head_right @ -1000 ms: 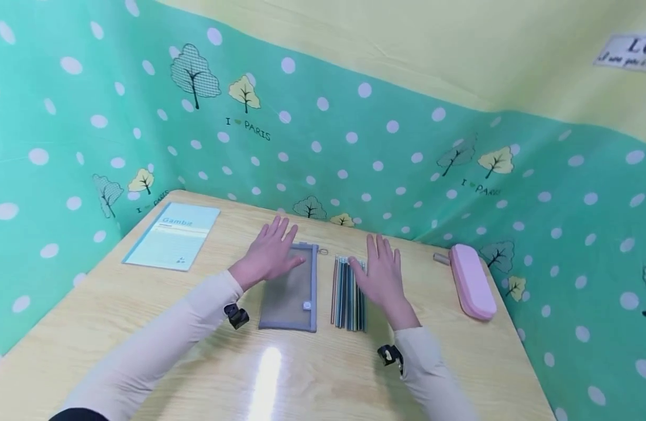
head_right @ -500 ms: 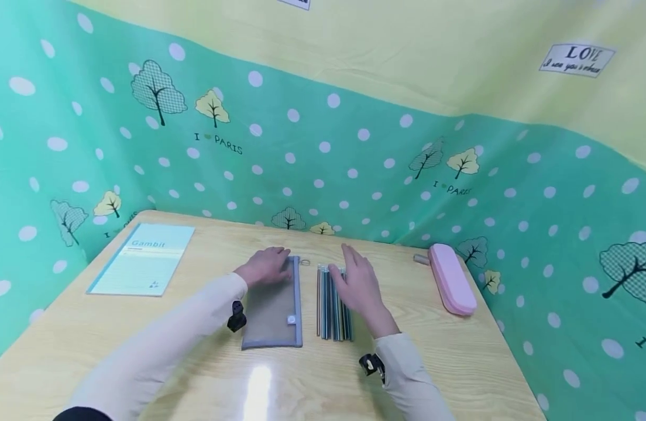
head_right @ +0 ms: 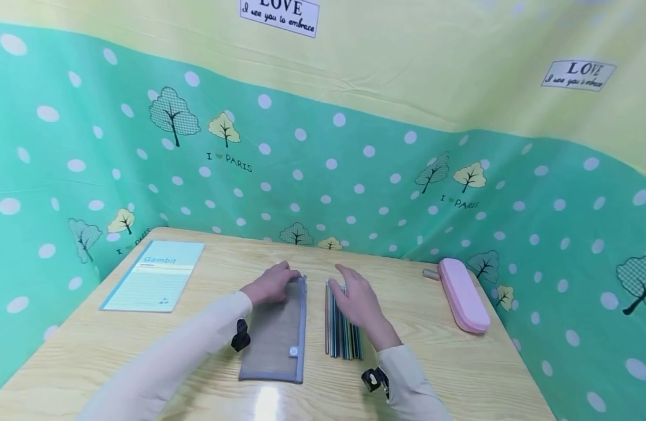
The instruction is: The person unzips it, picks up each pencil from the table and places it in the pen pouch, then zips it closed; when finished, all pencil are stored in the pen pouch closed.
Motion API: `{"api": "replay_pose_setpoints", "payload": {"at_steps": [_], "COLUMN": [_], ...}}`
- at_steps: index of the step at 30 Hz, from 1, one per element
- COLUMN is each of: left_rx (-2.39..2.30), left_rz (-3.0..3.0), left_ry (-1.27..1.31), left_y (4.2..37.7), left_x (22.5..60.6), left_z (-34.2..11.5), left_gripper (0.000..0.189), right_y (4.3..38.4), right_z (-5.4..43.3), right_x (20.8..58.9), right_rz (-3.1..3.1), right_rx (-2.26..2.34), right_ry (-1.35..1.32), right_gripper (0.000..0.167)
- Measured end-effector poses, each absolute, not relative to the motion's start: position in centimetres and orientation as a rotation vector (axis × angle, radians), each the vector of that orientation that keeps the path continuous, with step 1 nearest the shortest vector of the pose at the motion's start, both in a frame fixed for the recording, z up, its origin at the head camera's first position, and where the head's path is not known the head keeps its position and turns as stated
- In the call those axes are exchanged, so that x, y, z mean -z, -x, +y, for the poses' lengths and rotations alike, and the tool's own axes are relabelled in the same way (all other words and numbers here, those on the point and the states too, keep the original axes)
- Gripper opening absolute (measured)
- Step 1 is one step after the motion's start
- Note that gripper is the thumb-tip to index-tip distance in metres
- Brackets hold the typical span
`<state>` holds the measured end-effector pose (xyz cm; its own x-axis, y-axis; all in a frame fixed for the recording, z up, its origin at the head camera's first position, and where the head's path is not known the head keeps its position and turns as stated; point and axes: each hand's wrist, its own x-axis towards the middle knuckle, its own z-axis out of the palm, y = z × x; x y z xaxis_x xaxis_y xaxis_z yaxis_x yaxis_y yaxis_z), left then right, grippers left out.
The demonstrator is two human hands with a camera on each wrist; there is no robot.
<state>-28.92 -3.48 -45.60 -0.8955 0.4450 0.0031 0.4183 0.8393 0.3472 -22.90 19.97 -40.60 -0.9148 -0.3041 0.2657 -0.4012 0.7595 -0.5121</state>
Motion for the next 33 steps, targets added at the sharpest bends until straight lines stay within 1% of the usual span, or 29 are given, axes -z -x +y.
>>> {"api": "replay_pose_setpoints", "payload": {"at_steps": [3, 5, 7, 10, 12, 16, 21, 25, 27, 33], "left_rx": [-0.676, -0.779, -0.916, -1.075, -1.162, -1.245, -1.283, -1.297, -1.305, -1.326], "left_rz": [2.925, 2.898, 2.843, 2.746, 2.690, 2.634, 2.607, 2.603, 2.594, 2.588], "left_ry": [-0.757, -0.803, -0.827, -0.833, -0.816, -0.811, -0.867, -0.906, -0.892, -0.855], "left_y": [28.8, 28.6, 28.2, 27.6, 27.4, 27.5, 27.6, 27.8, 27.8, 28.0], "left_x": [45.9, 45.9, 46.1, 46.3, 46.2, 45.2, 43.4, 43.2, 43.5, 43.8], "left_z": [-3.8, -4.0, -4.3, -4.6, -4.8, -4.8, -4.6, -4.7, -4.9, -5.3], "left_gripper": [0.047, 0.038, 0.033, 0.032, 0.031, 0.021, 0.022, 0.019, 0.019, 0.017], "right_y": [22.9, 22.8, 22.5, 22.3, 22.5, 23.5, 24.4, 24.6, 24.6, 24.9], "right_z": [19.7, 19.6, 19.5, 19.3, 18.9, 17.7, 16.6, 16.0, 15.6, 14.9], "right_x": [41.0, 41.1, 41.1, 41.3, 41.3, 40.9, 40.2, 40.3, 40.5, 41.1], "right_rz": [-2.779, -2.786, -2.800, -2.823, -2.817, -2.794, -2.808, -2.809, -2.797, -2.733], "right_rx": [-0.937, -1.008, -1.083, -1.148, -1.148, -1.151, -1.186, -1.189, -1.192, -1.229], "right_ry": [-0.607, -0.645, -0.706, -0.810, -0.871, -0.946, -0.972, -0.949, -0.931, -0.883], "right_gripper": [0.042, 0.036, 0.030, 0.026, 0.028, 0.035, 0.044, 0.047, 0.048, 0.042]}}
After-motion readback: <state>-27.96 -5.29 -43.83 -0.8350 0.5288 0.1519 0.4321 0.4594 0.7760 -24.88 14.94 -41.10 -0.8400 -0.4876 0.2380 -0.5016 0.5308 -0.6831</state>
